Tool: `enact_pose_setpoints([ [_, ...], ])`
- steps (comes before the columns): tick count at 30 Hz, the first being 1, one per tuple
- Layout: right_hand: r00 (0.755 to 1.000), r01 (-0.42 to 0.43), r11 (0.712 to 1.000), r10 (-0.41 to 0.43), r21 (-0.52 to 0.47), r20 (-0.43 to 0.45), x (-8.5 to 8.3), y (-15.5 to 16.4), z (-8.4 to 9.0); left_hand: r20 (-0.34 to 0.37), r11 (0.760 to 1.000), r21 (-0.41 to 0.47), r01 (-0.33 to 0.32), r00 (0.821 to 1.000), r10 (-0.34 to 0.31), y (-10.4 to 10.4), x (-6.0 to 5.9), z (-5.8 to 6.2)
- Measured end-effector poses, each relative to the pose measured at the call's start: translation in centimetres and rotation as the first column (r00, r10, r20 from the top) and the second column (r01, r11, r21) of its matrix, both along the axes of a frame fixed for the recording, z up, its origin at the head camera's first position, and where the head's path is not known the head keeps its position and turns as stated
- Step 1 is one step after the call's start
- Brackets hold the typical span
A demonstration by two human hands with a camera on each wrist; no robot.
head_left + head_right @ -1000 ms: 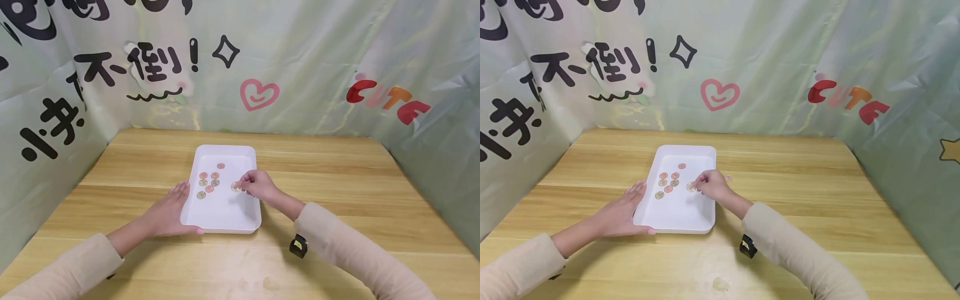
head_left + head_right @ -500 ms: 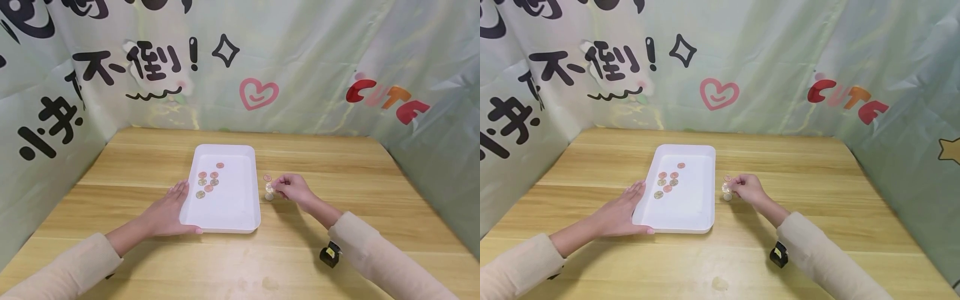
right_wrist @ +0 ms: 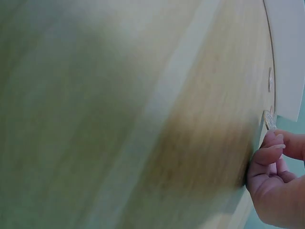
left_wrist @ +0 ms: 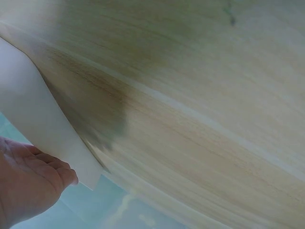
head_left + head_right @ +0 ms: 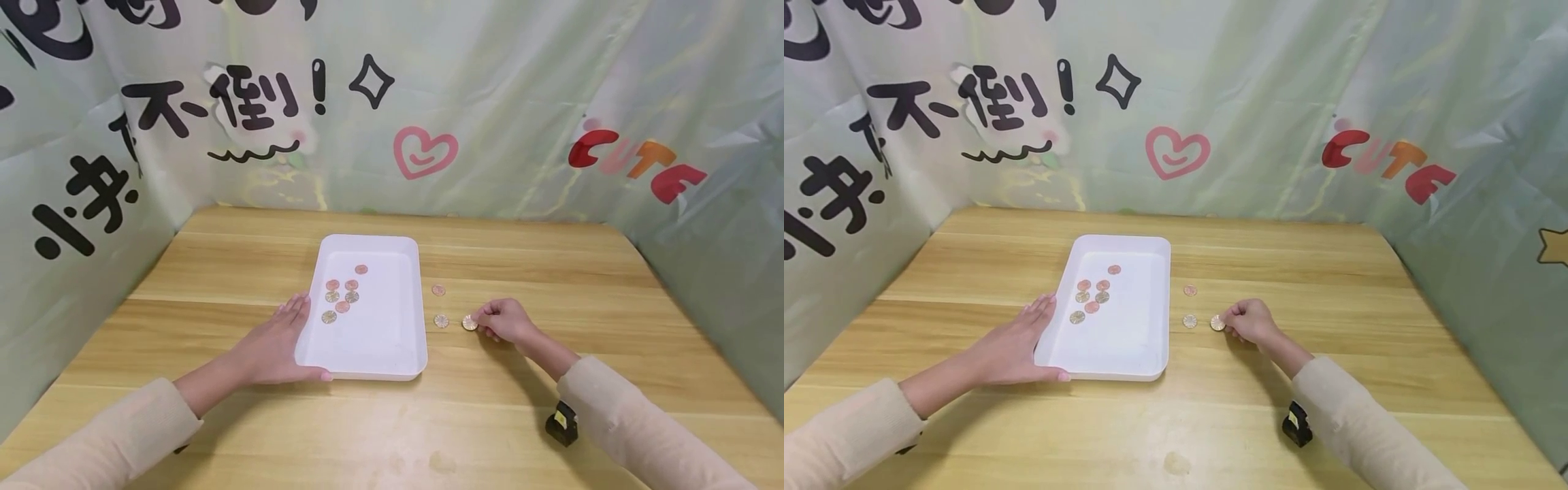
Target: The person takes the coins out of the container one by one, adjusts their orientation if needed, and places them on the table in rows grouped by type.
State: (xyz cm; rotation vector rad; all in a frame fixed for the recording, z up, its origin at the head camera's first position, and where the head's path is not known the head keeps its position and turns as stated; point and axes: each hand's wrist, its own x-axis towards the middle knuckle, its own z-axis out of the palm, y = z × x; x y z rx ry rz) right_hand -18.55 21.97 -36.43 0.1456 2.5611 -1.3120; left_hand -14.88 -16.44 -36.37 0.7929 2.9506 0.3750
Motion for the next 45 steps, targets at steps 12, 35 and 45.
enact_pose_setpoints([
  [12,1.0,0.018,0.998,-0.018,0.053,-0.007,-0.5,0.5,-0.4,-0.001,1.0,-0.003,-0.008,1.0,0.008,0.0,0.0,0.0],
  [35,0.951,-0.146,0.988,0.124,-0.057,-0.283,-1.9,-5.9,3.9,0.002,1.0,0.009,-0.006,1.0,0.006,0.1,0.1,0.1],
  [45,0.928,-0.28,0.952,0.237,-0.121,-0.286,-2.6,-11.9,4.6,0.008,1.0,0.013,-0.008,1.0,0.008,0.2,0.1,0.2],
])
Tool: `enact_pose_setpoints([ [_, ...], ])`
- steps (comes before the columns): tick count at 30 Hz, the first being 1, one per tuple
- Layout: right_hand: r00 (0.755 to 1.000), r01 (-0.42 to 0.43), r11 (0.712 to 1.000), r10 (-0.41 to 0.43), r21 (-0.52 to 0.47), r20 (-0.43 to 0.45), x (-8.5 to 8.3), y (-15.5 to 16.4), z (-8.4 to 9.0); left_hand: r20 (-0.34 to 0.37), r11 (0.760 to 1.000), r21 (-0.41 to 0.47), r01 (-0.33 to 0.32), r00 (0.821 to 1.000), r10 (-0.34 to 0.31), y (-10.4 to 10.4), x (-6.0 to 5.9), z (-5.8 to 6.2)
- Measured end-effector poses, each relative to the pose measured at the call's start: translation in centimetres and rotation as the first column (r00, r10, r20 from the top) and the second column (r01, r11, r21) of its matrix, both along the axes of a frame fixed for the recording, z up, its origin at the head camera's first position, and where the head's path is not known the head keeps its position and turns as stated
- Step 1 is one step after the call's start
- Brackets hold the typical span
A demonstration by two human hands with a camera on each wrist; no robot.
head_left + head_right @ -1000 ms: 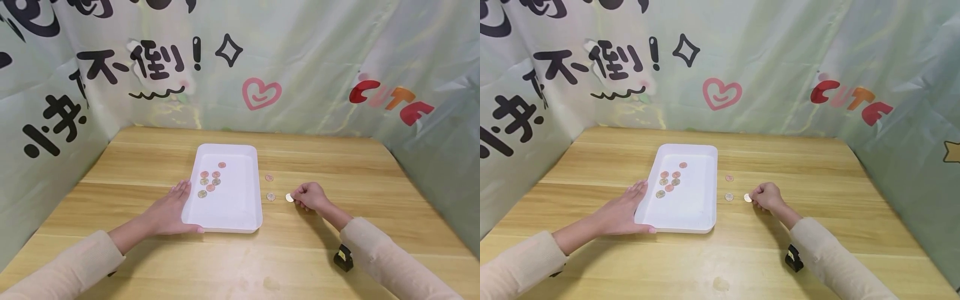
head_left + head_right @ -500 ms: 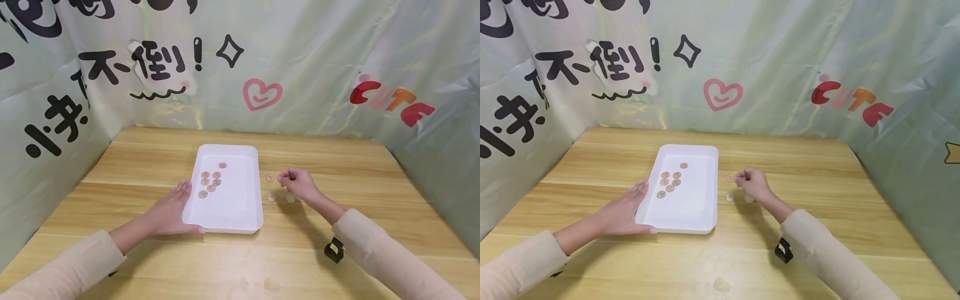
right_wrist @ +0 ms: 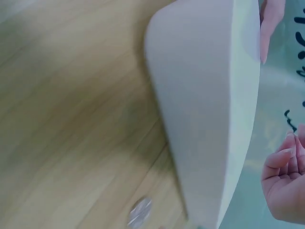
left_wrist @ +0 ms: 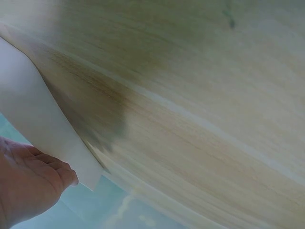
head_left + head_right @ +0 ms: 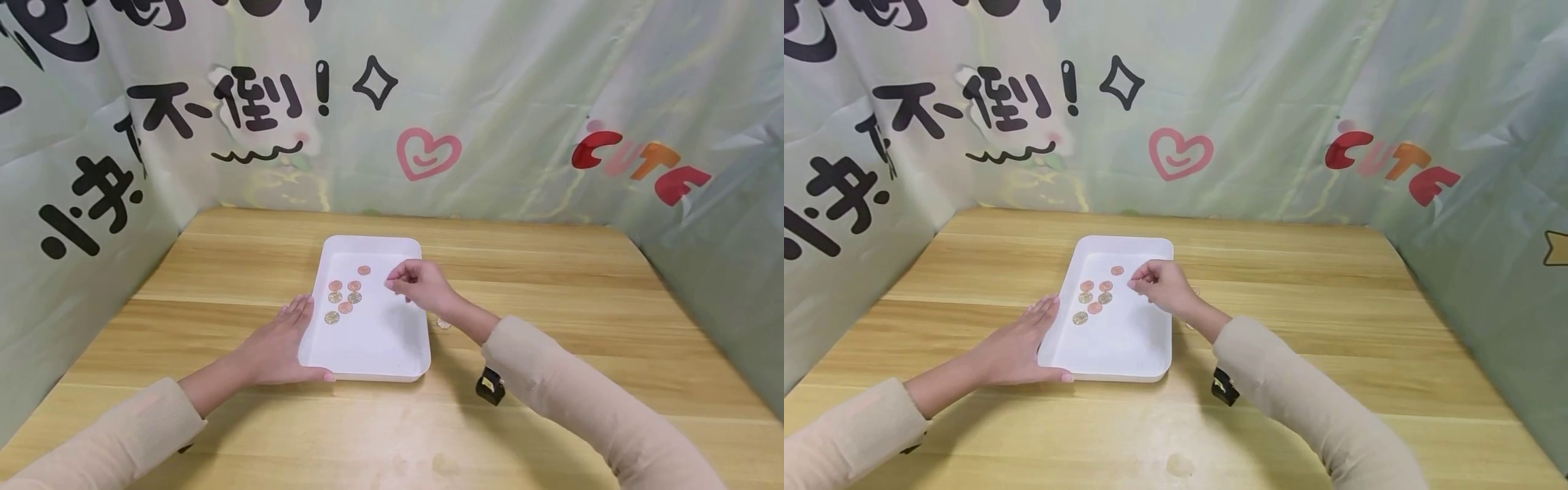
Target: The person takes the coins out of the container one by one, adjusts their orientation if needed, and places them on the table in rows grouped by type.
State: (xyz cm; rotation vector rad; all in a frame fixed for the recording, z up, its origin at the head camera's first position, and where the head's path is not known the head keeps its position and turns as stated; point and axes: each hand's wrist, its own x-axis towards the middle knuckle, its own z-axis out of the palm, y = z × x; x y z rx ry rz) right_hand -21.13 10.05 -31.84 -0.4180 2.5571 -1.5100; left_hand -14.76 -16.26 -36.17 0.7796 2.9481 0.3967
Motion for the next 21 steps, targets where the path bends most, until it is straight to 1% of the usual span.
enact_pose_setpoints([
  [4,0.999,-0.046,0.999,0.046,0.001,-0.003,-0.6,-2.5,0.4,-0.004,1.0,0.002,-0.008,1.0,0.008,-0.2,0.0,-0.1],
  [9,0.993,-0.118,0.993,0.118,0.012,-0.023,-2.1,-5.3,1.0,-0.01,1.0,-0.002,-0.005,1.0,0.005,-0.3,-0.1,-0.2],
  [12,0.985,-0.174,0.983,0.173,0.062,0.019,-3.0,-6.4,0.7,-0.007,1.0,-0.002,-0.001,1.0,0.001,-0.3,-0.2,-0.3],
  [14,0.976,-0.217,0.968,0.211,0.123,0.056,-3.6,-6.8,0.3,-0.005,1.0,0.004,0.003,1.0,-0.003,-0.2,-0.2,-0.3],
  [18,0.958,-0.286,0.928,0.266,0.24,0.112,-4.4,-7.4,-0.7,-0.007,1.0,0.011,0.004,1.0,-0.004,-0.2,-0.1,-0.2],
  [21,0.948,-0.316,0.904,0.289,0.289,0.133,-4.9,-7.7,-1.1,-0.01,1.0,0.004,0.001,1.0,-0.001,-0.3,-0.2,-0.2],
])
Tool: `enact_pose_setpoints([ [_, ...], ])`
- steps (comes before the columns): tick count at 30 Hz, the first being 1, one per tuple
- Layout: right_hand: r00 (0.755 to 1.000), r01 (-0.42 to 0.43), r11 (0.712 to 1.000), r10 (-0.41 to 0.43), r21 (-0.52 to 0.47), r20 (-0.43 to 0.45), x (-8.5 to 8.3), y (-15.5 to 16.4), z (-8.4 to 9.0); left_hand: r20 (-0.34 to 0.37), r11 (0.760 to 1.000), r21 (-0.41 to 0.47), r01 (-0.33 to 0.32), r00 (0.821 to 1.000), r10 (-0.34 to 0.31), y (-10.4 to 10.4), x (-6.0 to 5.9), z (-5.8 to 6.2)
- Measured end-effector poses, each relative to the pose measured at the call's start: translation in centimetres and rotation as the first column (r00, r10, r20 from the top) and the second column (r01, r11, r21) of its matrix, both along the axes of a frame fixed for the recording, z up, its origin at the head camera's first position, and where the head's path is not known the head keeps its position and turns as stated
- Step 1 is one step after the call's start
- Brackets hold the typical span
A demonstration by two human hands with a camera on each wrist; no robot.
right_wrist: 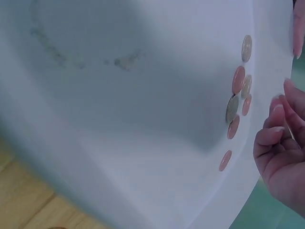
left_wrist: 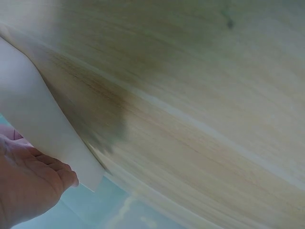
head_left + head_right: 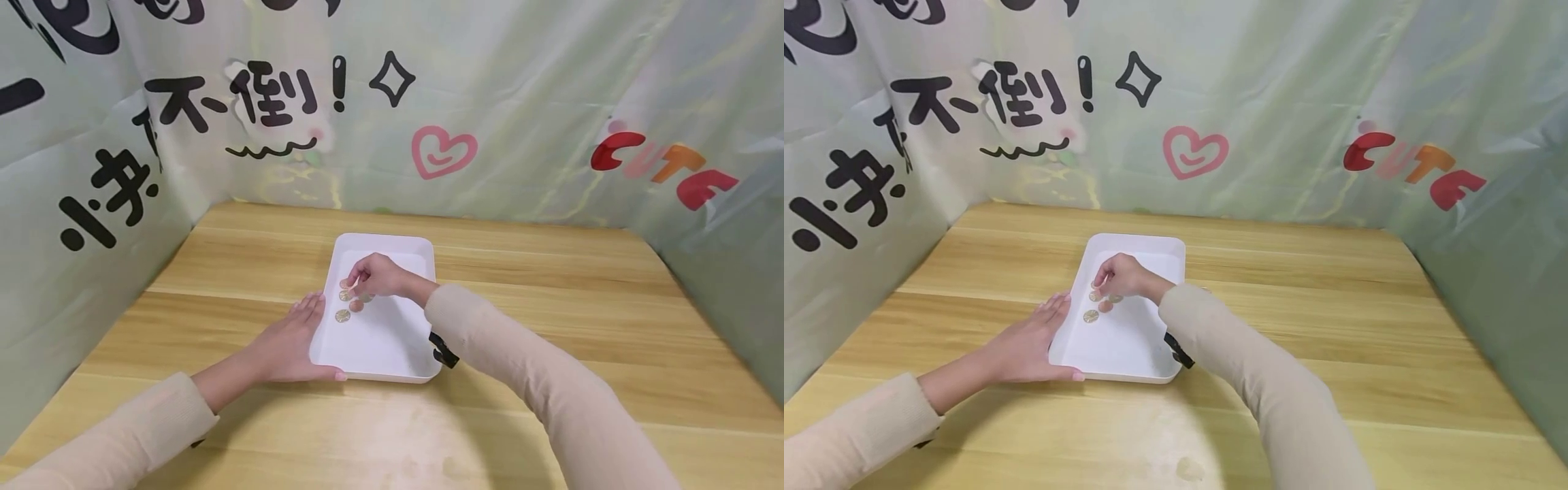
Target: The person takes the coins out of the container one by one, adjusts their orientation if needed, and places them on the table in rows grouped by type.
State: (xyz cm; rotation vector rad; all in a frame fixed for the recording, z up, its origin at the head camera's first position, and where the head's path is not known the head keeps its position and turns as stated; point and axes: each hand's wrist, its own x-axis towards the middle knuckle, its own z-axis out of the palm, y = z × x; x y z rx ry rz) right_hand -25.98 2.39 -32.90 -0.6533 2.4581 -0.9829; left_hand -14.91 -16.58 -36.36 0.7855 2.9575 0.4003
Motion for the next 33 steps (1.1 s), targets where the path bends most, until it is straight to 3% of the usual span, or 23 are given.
enact_pose_setpoints([
  [10,0.995,-0.1,0.978,0.094,0.186,0.04,-0.9,-0.8,-0.6,0.001,1.0,-0.001,-0.005,1.0,0.005,-0.1,-0.1,-0.3],
  [18,0.966,-0.151,0.907,0.22,0.392,-0.135,-1.0,-1.6,-1.7,-0.003,1.0,-0.005,-0.005,1.0,0.004,-0.2,-0.1,-0.3],
  [33,0.982,-0.108,0.912,0.161,0.396,-0.102,-0.7,-1.4,-1.4,-0.002,1.0,-0.007,-0.005,1.0,0.005,0.0,-0.1,-0.2],
])
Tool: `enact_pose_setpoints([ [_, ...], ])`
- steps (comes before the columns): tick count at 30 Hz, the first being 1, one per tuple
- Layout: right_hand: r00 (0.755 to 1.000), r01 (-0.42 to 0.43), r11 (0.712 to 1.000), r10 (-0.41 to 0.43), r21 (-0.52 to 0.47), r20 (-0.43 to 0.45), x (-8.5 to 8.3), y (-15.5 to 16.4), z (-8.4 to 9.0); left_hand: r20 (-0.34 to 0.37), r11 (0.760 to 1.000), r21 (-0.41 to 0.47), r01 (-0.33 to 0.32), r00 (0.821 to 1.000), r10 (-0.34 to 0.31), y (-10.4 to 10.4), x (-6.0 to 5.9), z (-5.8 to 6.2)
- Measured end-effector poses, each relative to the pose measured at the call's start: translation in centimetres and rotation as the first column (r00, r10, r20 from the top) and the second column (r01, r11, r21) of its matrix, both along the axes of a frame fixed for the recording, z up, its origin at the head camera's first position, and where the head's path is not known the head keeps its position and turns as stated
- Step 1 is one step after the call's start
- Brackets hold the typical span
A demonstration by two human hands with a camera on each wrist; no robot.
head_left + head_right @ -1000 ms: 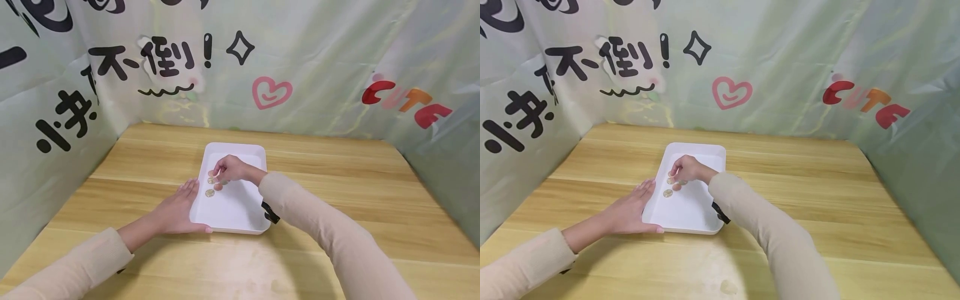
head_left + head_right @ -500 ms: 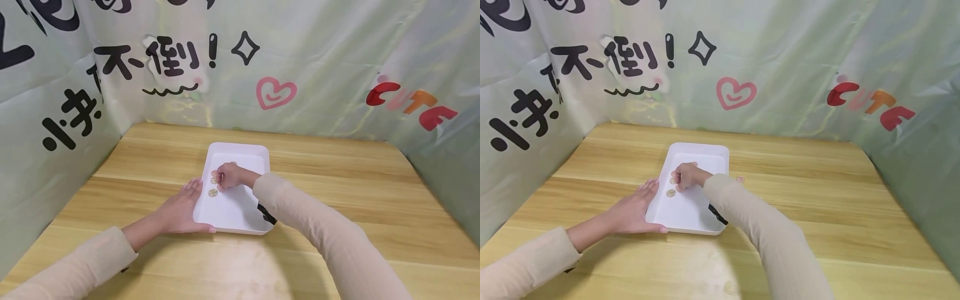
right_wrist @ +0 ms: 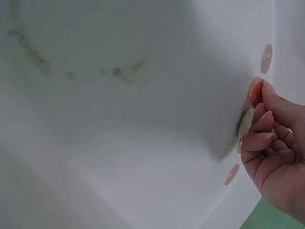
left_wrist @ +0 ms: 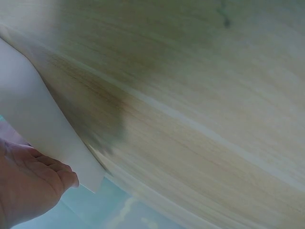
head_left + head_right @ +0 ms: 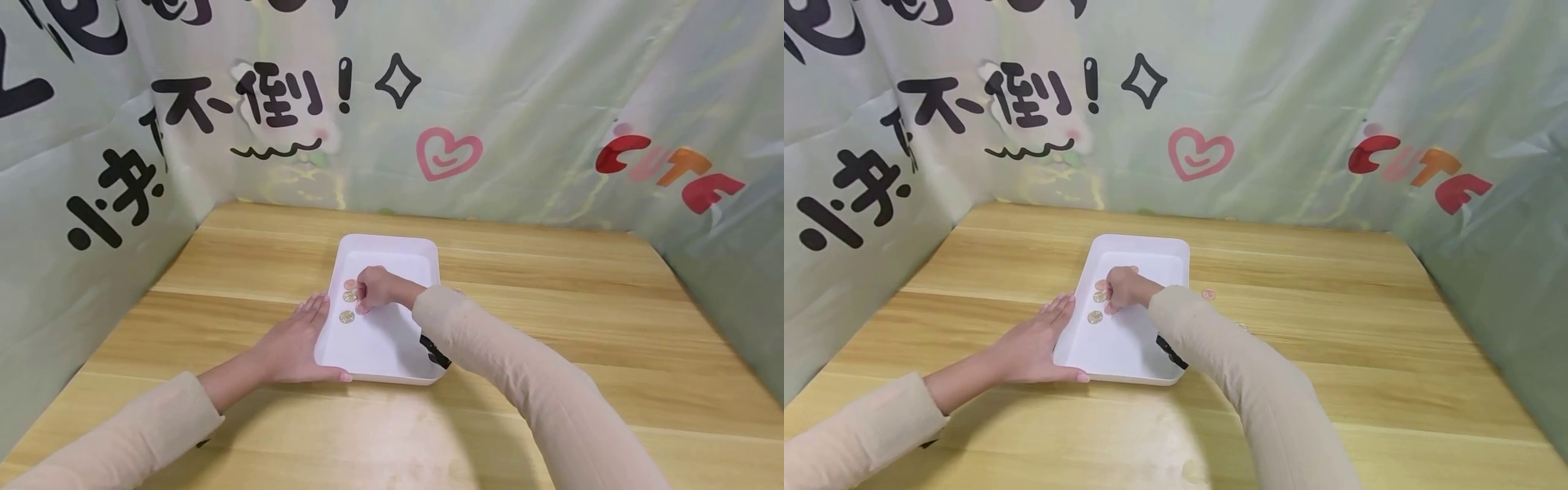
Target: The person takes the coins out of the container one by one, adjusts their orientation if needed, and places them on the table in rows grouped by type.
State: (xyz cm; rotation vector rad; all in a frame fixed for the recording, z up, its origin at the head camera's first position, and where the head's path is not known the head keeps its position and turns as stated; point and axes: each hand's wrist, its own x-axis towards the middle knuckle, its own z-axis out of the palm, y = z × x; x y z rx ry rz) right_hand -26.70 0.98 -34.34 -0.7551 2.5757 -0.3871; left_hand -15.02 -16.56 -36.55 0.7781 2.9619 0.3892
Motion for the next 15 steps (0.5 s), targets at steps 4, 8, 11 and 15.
enact_pose_setpoints([
  [4,0.998,0.03,0.998,-0.027,-0.05,0.06,0.1,0.3,0.6,-0.004,1.0,0.005,0.003,1.0,-0.003,0.0,0.0,0.0],
  [8,0.994,0.062,0.989,-0.049,-0.132,0.102,0.1,0.8,1.2,-0.001,1.0,0.012,0.003,1.0,-0.003,0.0,0.1,0.0],
  [11,0.99,0.099,0.974,-0.075,-0.206,0.118,0.2,1.2,1.8,0.001,1.0,0.013,0.001,1.0,-0.001,0.1,0.1,0.0],
  [15,0.983,0.166,0.946,-0.137,-0.277,0.123,0.5,1.8,2.6,-0.008,1.0,0.011,-0.001,1.0,0.001,0.1,0.1,0.0],
])
